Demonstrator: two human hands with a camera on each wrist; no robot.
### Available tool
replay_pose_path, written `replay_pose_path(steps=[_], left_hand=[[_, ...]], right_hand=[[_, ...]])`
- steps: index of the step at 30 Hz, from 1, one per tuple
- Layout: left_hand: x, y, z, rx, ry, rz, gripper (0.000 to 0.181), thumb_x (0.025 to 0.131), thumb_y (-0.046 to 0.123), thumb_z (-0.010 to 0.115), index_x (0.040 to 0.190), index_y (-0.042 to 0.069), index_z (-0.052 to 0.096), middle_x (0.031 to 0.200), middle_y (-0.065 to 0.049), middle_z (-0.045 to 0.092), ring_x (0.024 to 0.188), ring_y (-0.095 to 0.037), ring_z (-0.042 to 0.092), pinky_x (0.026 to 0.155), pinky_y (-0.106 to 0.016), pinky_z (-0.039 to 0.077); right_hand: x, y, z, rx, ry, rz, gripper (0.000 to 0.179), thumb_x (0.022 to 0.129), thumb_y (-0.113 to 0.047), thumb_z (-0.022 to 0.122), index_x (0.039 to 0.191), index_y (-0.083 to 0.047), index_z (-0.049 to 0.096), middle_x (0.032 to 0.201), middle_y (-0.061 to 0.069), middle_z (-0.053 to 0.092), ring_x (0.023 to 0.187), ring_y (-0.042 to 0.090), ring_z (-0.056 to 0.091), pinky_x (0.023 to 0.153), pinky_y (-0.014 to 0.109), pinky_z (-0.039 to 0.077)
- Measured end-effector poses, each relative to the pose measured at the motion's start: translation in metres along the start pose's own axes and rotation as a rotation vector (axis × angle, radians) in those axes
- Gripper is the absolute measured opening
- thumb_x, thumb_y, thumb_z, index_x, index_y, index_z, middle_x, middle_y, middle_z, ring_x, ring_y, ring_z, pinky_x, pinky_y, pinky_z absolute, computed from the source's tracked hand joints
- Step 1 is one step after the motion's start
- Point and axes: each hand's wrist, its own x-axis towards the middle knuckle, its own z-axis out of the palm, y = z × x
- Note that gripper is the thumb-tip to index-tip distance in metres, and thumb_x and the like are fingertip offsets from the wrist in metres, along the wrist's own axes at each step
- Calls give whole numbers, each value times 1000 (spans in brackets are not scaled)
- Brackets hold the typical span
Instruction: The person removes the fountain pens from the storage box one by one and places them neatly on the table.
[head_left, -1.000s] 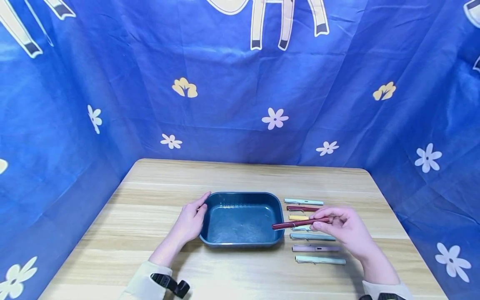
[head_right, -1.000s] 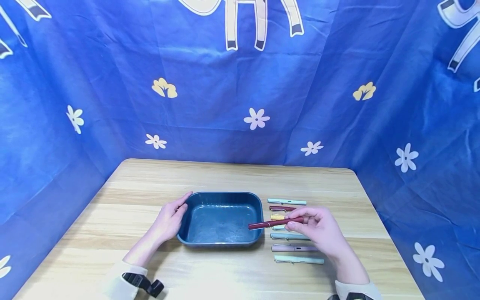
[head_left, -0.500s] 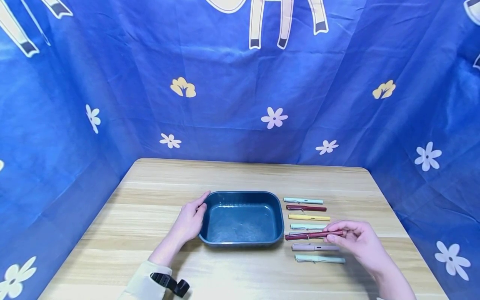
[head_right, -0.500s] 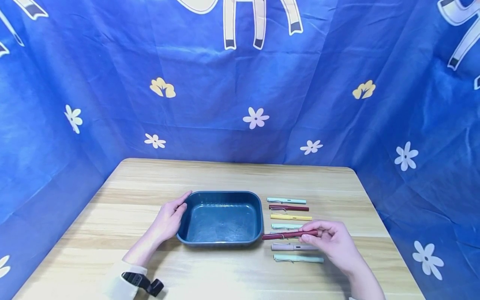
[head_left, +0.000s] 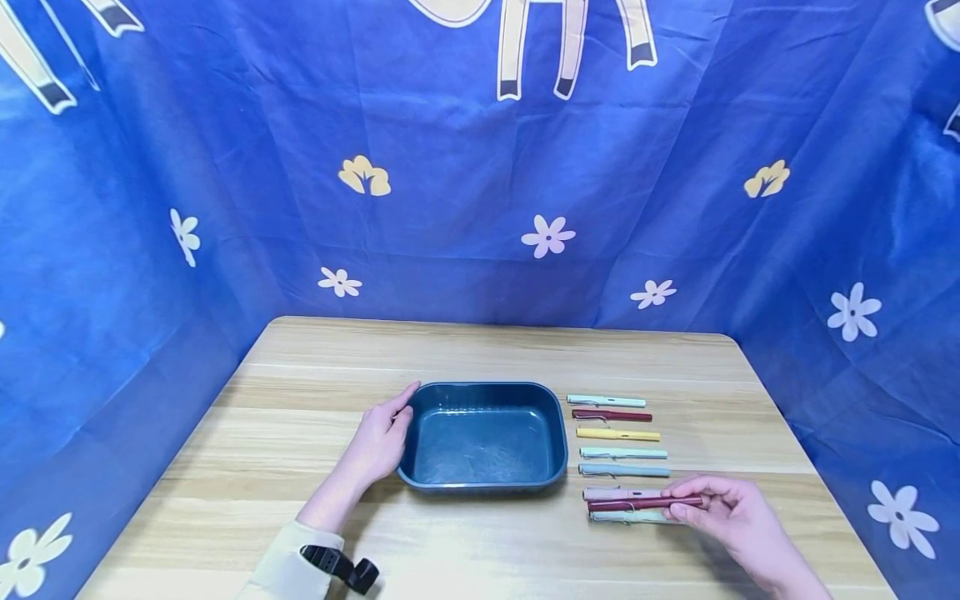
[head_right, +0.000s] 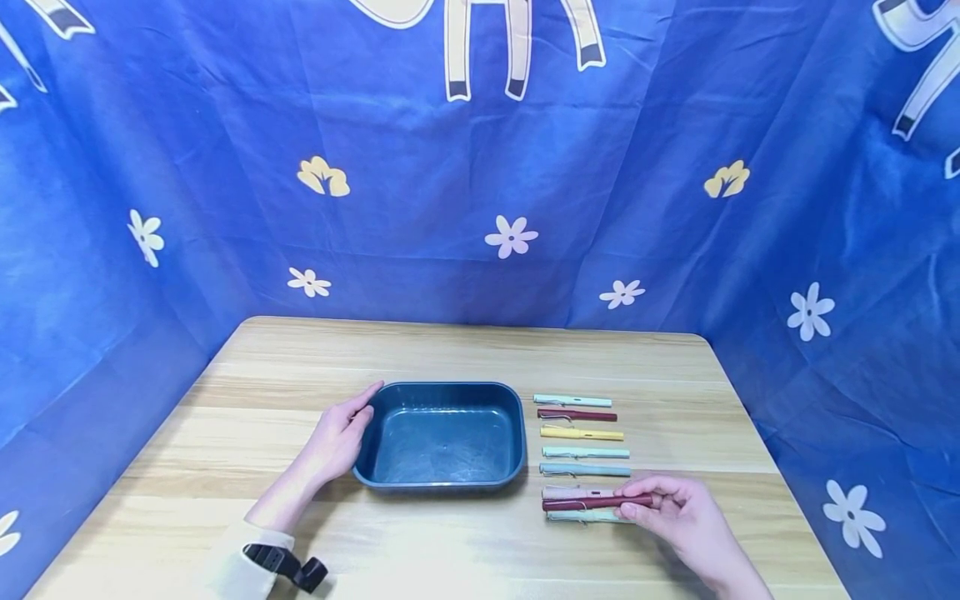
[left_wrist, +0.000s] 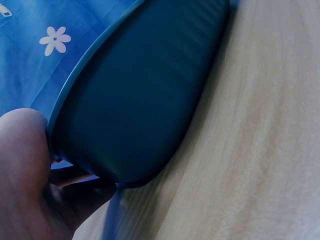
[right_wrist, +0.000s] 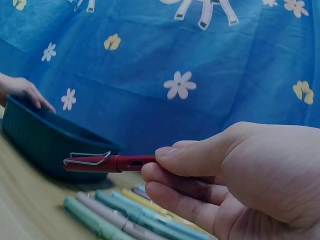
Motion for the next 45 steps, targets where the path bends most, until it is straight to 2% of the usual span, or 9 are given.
replay_pose_path(steps=[5, 9, 19, 23, 25, 29, 33, 37, 45], left_hand=[[0, 1, -1, -10, -1, -18, 48, 111, 10, 47, 159, 10, 50, 100, -21, 70, 99, -30, 65, 108, -54, 48], [0, 1, -1, -17, 1, -21, 48, 111, 10, 47, 159, 11, 50, 97, -17, 68, 98, -31, 63, 107, -54, 48], [1, 2, -2, -6, -1, -14, 48, 111, 10, 47, 159, 10, 50, 77, -9, 57, 96, -30, 63, 106, -54, 49], [1, 1, -1, -12, 2, -12, 47, 111, 10, 47, 158, 9, 51, 90, -16, 66, 98, -31, 64, 108, -55, 48], [1, 1, -1, -13, 4, -12, 47, 111, 10, 47, 158, 9, 51, 107, -21, 70, 102, -32, 64, 110, -56, 47], [0, 0, -1, -7, 4, -6, 48, 111, 10, 46, 158, 9, 50, 134, -23, 66, 110, -35, 63, 112, -59, 44], [0, -1, -1, -3, -2, -5, 48, 111, 11, 46, 159, 10, 50, 138, -24, 64, 111, -35, 63, 113, -60, 44], [0, -1, 0, -7, -5, -8, 48, 111, 11, 47, 159, 10, 50, 127, -24, 68, 107, -33, 63, 112, -58, 46], [0, -2, 0, 0, -4, -10, 48, 111, 12, 47, 159, 10, 50, 131, -22, 67, 107, -34, 63, 112, -59, 46]], right_hand=[[-13, 10, -1, 37, -24, 52, 22, 96, 19, 61, 116, 17, 69, 117, 17, 75, 101, 24, 76, 87, 43, 62], [-19, 16, -2, 22, -42, 75, 22, 96, 17, 62, 117, 15, 70, 115, 19, 75, 98, 30, 77, 85, 42, 63], [-26, 28, -4, 106, -113, 68, 23, 97, 19, 60, 118, 17, 67, 112, 21, 75, 102, 24, 76, 89, 40, 62], [-30, 28, -4, -58, -50, 84, 19, 94, 13, 69, 112, 11, 73, 107, 17, 77, 96, 18, 76, 82, 34, 64], [-31, 27, -3, -183, -10, 93, 16, 93, 9, 74, 109, 6, 77, 103, 13, 78, 91, 14, 75, 77, 30, 64], [-32, 27, -2, -373, 30, 101, 14, 91, 2, 79, 103, -4, 81, 98, 7, 78, 87, 12, 73, 74, 26, 62], [-31, 27, -1, -459, 1, 98, 14, 91, -1, 81, 102, -9, 82, 99, 3, 78, 90, 13, 72, 74, 22, 59], [-29, 27, -2, -502, -27, 103, 13, 91, -6, 82, 102, -14, 83, 99, -2, 78, 87, 10, 70, 70, 23, 57], [-29, 31, 1, -571, -31, 13, 18, 87, -3, 85, 100, -15, 83, 97, -4, 77, 89, 9, 68, 74, 20, 55]])
